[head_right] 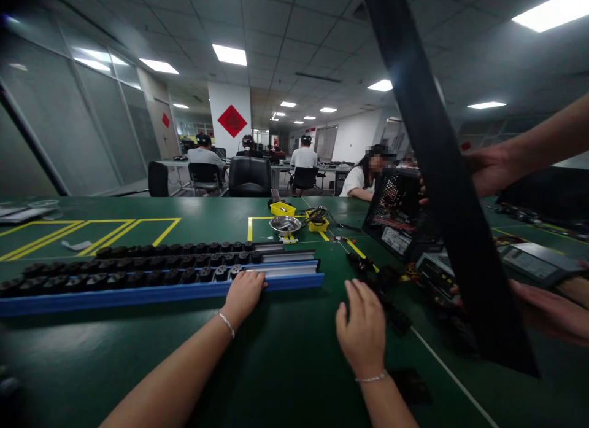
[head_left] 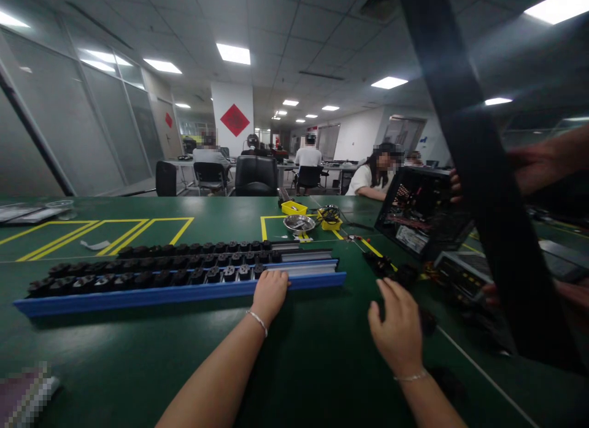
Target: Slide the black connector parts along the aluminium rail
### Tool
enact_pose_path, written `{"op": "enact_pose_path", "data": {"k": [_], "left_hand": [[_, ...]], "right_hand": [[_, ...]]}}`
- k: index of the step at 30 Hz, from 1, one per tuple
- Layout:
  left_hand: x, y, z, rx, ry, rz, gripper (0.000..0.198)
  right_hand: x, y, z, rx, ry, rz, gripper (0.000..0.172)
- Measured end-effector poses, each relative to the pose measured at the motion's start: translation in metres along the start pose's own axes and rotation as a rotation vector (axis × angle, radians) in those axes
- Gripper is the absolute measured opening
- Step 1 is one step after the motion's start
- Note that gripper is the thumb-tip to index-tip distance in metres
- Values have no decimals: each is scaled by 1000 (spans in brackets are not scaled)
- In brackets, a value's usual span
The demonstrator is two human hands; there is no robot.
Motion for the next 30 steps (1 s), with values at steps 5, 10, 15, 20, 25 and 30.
{"op": "enact_pose_path", "data": {"k": [5,10,15,20,25,30], "left_hand": [[20,3,8,24,-11,-20,19],[49,12,20,37,-15,-24,18],[68,16,27,57,-10,-1,16],[79,18,35,90,-20,-30,18],[101,-6,61,125,88,-98,34],[120,-80,76,29,266,139,40]], "right_hand": [[-3,-64,-67,-231,-292,195,42],[0,-66,-91,-340,-427,63,23],[4,-64,-83,-387,-513,13,9],[7,-68,-75,-401,-537,3,9],[6,-66,-72,-410,-539,-2,11],[-6,-81,-63,-465,-477,-104,20]]}}
Point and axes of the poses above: each hand's wrist, its own x-axis away from the middle knuckle, its own z-axis out of the back of the hand, y = z × x, the point moved 7 cm from there along -x, towards the middle knuckle, and after that the axes turned 14 degrees about z, right-handed, at the moved point
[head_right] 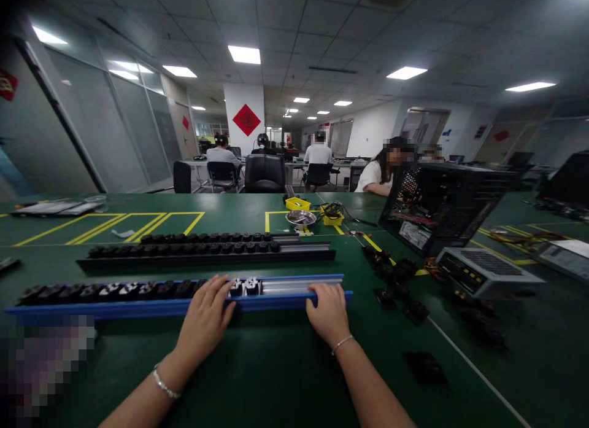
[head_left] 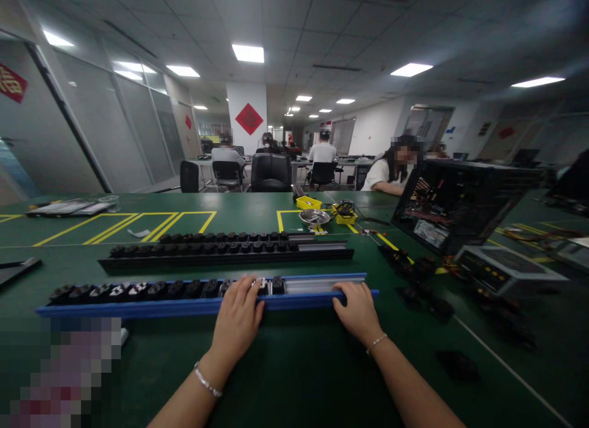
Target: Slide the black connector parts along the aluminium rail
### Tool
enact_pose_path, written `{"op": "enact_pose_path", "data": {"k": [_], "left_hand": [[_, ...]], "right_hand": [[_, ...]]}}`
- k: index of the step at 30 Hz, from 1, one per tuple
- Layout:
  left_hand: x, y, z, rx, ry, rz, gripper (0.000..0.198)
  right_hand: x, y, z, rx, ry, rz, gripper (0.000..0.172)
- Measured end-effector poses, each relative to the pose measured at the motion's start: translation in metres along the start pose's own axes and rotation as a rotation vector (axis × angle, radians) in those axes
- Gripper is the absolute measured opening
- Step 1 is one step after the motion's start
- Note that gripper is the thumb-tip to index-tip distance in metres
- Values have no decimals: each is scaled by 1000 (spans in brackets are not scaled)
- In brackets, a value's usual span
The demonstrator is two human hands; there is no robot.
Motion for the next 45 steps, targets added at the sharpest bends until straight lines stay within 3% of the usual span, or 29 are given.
{"op": "enact_pose_path", "data": {"k": [4,7,9,13,32,45], "left_hand": [[2,-29,-10,-78,12,69,49],[0,-32,-19,-98,-14,86,50],[-2,-31,-21,-95,-18,93,51],[-7,-31,-23,-93,-36,114,51],[-7,-47,-26,-68,-25,240,48],[9,-48,-22,-41,-37,220,57]], "right_hand": [[-18,-55,-16,-128,39,63,29],[-35,-94,-33,-182,70,69,36],[-44,-107,-42,-166,82,5,37],[-55,-110,-49,-138,104,-81,32],[-71,-124,-66,-165,75,-46,36],[-72,-130,-66,-90,40,-63,35]]}}
Point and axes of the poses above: each hand's wrist, its own x-axis away from the middle knuckle, its own z-axis out of the back of the hand, y = z × x, the point moved 7 cm from there along -x, towards the middle knuckle, and after that the axes turned 14 degrees about z, right-handed, at the moved point
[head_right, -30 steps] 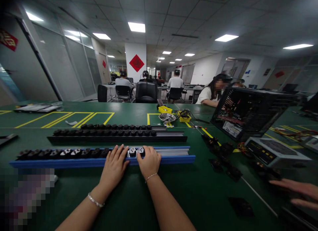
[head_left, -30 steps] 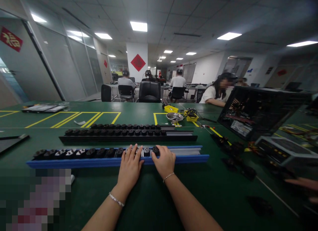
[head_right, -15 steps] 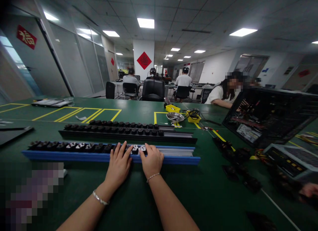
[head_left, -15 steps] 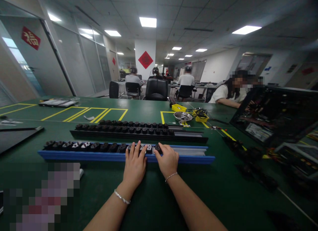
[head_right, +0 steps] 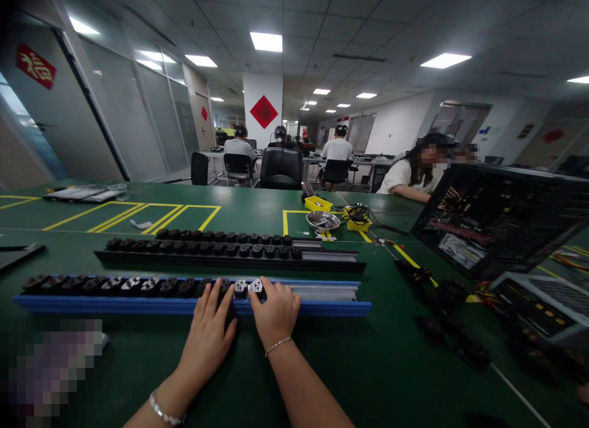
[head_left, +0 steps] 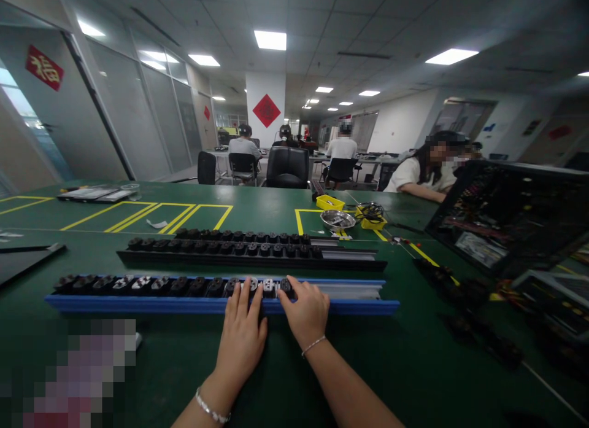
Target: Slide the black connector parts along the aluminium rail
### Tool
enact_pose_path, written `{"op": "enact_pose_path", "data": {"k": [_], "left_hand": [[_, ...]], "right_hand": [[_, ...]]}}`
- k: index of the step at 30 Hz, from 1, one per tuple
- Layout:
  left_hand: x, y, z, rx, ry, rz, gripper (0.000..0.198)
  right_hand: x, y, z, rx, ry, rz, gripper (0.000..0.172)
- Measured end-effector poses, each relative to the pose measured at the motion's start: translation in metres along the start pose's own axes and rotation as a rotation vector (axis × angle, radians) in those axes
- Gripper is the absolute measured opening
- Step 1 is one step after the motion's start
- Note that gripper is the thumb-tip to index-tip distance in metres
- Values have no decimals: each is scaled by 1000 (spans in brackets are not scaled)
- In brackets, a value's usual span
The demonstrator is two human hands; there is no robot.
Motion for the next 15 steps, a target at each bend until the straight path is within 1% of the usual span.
{"op": "enact_pose_path", "data": {"k": [3,7,11,15], "left_hand": [[3,3,5,34,-6,-20,58],[9,15,9,98,-60,-115,53],[12,21,6,118,-139,-165,50],[14,24,2,104,-179,-210,54]], "right_hand": [[0,-2,1,-3,12,-22,30],[1,-2,1,-5,27,-32,26],[2,0,0,9,41,-38,22],[2,2,-1,16,67,-52,18]]}}
Point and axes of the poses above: each hand's wrist, its own x-axis away from the middle knuckle, its own z-axis out of the back of the hand, y = z × x, the point moved 7 cm from there along -x, towards the middle knuckle, and after that the axes turned 14 degrees about z, right-handed, at the moved point
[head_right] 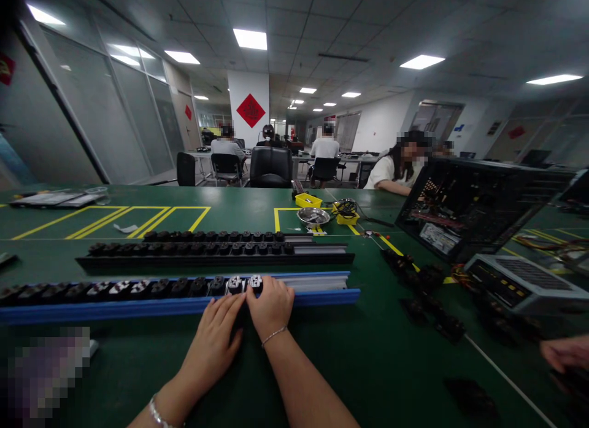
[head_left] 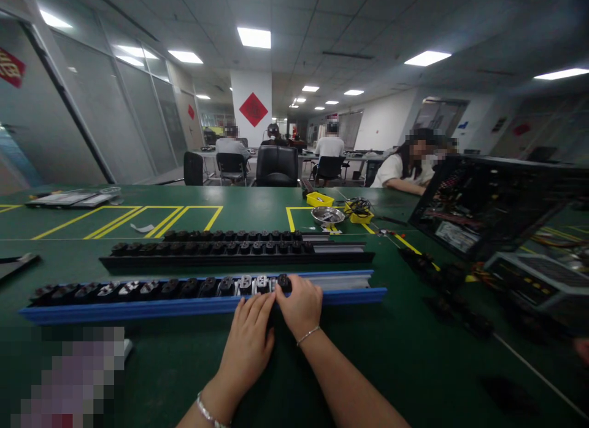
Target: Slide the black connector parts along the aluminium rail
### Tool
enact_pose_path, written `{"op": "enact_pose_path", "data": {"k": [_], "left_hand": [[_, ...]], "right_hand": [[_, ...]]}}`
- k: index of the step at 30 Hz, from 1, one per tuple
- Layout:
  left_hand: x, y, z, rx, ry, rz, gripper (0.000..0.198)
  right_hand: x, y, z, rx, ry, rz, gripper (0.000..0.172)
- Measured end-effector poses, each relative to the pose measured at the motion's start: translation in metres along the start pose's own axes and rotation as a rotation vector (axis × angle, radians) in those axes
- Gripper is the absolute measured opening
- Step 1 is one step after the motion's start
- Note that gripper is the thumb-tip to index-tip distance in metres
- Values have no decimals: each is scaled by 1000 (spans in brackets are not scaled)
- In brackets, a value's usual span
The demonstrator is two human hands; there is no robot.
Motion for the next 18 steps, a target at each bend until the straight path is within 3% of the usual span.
{"op": "enact_pose_path", "data": {"k": [18], "left_hand": [[-6,3,2,-44,-7,57,52]], "right_hand": [[-2,0,5,39,98,51,19]]}}
Point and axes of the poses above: each hand's wrist, its own x-axis away from the middle knuckle, its own z-axis out of the back of the hand, y = z × x, the point moved 7 cm from there along -x, towards the middle knuckle, and after that the axes turned 14 degrees about z, right-handed, at the moved point
